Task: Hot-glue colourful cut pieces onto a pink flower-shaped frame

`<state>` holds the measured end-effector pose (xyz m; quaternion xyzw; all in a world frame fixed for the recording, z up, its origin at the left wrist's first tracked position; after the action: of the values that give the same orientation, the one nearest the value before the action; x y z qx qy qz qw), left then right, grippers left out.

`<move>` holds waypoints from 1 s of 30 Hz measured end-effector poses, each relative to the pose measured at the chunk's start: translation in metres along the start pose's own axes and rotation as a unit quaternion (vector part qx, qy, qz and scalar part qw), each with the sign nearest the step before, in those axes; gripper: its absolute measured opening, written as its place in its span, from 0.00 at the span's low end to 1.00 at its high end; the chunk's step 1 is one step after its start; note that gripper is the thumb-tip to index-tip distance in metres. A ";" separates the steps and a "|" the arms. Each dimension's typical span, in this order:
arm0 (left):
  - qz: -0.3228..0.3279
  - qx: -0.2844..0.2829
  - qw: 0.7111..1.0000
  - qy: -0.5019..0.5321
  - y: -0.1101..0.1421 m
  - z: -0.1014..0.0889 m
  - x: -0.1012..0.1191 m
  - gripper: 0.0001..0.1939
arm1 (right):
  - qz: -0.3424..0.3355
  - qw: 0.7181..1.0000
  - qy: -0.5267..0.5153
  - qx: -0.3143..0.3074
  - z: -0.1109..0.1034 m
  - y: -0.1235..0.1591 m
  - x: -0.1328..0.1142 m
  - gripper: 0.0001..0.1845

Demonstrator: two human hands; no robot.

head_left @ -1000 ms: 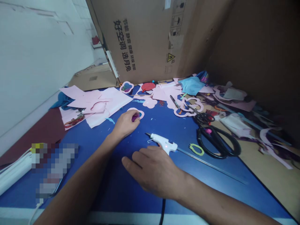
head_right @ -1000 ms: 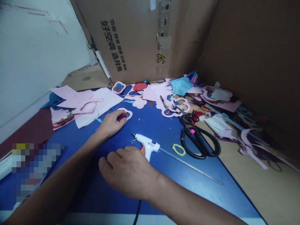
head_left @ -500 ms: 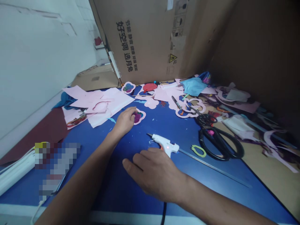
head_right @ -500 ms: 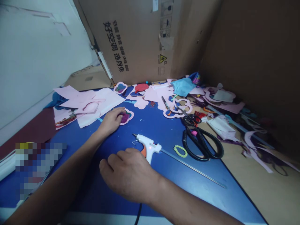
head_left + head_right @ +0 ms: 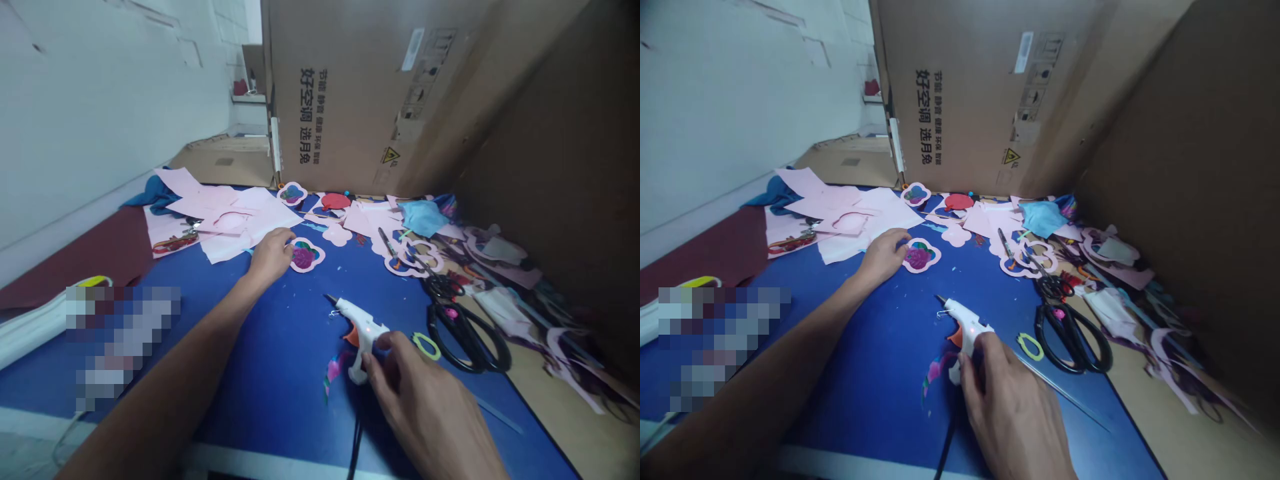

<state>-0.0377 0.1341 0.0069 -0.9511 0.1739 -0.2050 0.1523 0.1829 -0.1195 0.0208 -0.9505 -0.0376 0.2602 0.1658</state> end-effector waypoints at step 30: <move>0.115 -0.056 0.992 -0.012 0.004 0.040 0.025 0.26 | 0.423 0.598 -0.663 0.157 0.041 0.021 0.053 0.34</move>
<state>0.0006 0.1292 -0.0207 -0.9342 0.2913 -0.1647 0.1234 0.2077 -0.1189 -0.0455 -0.3855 0.3102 0.8616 0.1132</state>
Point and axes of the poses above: each hand's wrist, its own y-axis away from the middle knuckle, its own z-axis out of the palm, x = y × z, the point moved 8 cm from there along -y, towards the middle knuckle, and after that the axes turned 9 degrees about -y, right-handed, at the moved point
